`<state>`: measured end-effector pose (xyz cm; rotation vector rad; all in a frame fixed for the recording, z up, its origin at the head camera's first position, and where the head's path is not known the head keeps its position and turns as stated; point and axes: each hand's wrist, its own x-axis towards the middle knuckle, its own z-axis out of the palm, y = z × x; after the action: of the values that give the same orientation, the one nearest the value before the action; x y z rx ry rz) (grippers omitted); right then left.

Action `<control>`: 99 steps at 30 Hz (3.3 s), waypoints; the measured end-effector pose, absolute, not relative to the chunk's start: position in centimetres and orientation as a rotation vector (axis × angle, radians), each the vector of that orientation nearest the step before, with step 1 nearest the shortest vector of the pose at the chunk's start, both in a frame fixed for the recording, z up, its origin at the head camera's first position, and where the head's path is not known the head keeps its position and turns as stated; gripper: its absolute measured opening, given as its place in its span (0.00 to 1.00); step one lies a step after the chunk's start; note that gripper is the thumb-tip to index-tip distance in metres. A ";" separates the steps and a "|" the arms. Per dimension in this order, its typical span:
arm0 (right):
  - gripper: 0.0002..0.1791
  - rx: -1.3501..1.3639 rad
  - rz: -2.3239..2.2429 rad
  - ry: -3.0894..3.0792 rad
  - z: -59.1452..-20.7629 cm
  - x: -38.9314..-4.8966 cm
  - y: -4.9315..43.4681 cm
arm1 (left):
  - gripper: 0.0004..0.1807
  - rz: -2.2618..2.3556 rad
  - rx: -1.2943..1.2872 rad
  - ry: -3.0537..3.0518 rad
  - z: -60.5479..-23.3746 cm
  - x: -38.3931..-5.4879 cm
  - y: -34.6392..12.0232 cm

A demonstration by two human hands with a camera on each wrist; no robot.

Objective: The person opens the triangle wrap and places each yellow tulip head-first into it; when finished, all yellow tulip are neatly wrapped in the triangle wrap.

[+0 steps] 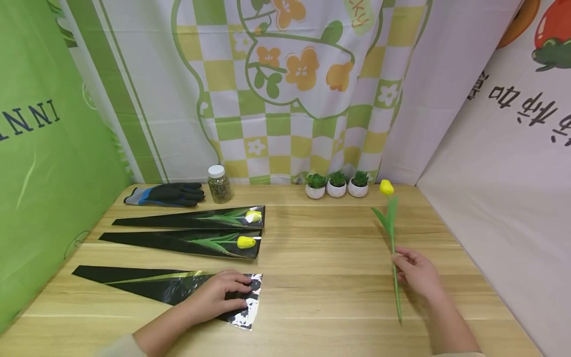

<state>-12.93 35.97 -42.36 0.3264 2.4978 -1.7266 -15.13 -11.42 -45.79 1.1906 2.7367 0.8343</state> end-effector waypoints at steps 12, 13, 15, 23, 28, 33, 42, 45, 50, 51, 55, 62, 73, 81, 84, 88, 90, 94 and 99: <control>0.07 0.376 -2.299 1.981 -42.5 -14.4 31.0 | 0.15 0.907 1.142 2.869 -46.7 -16.0 -9.1; 0.06 0.370 -2.294 1.983 -42.4 -14.5 30.6 | 0.14 0.918 1.134 2.881 -46.7 -16.1 -8.9; 0.05 0.370 -2.297 1.976 -42.3 -14.7 29.8 | 0.13 0.937 1.121 2.906 -46.7 -16.1 -8.7; 0.05 0.414 -2.355 1.916 -42.3 -15.4 26.6 | 0.08 1.009 1.100 2.948 -46.7 -16.4 -8.3; 0.04 0.417 -2.365 1.911 -42.5 -15.8 25.0 | 0.12 1.049 1.024 2.952 -46.6 -16.5 -8.3; 0.05 0.422 -2.361 1.922 -42.7 -15.9 23.8 | 0.13 0.989 1.026 2.941 -46.5 -16.5 -8.5; 0.10 0.409 -2.323 1.959 -42.9 -15.8 22.2 | 0.09 0.912 1.125 2.978 -46.5 -16.4 -8.5; 0.10 0.421 -2.338 1.958 -42.9 -15.8 21.7 | 0.09 0.908 1.138 2.998 -46.6 -16.3 -8.5; 0.10 0.444 -2.372 1.969 -42.9 -15.7 20.7 | 0.08 1.018 1.076 3.002 -46.5 -16.3 -8.4; 0.10 0.450 -2.381 1.968 -42.9 -15.7 20.5 | 0.07 1.047 1.063 2.999 -46.5 -16.2 -8.3; 0.11 0.468 -2.419 1.966 -43.3 -15.7 19.8 | 0.08 1.129 1.007 2.980 -46.4 -16.2 -8.2; 0.12 0.472 -2.435 1.946 -43.7 -15.5 18.2 | 0.08 1.179 0.984 2.950 -46.6 -16.2 -7.9; 0.13 0.467 -2.372 1.918 -44.2 -14.3 15.4 | 0.08 1.178 0.966 2.962 -46.7 -16.2 -7.7; 0.13 0.481 -2.313 1.915 -44.2 -13.6 13.9 | 0.08 1.179 0.994 2.975 -46.9 -16.3 -7.7; 0.14 0.490 -2.300 1.916 -44.2 -13.5 13.8 | 0.08 1.174 0.999 2.980 -47.0 -16.2 -7.6; 0.14 0.500 -2.263 1.919 -44.2 -13.4 13.7 | 0.08 1.173 1.005 2.978 -47.0 -16.2 -7.7; 0.14 0.509 -2.240 1.921 -44.2 -13.4 13.7 | 0.08 1.172 0.996 2.972 -46.9 -16.1 -7.7; 0.12 0.517 -2.208 1.915 -44.0 -13.4 13.7 | 0.09 1.168 0.989 2.967 -46.9 -16.1 -7.7; 0.11 0.510 -2.167 1.897 -43.7 -13.4 13.8 | 0.08 1.171 0.990 2.966 -46.8 -16.1 -7.7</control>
<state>-13.40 13.83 -43.69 0.5096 1.8966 -2.1674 -16.07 -7.75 -46.83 0.9895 2.9663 1.1712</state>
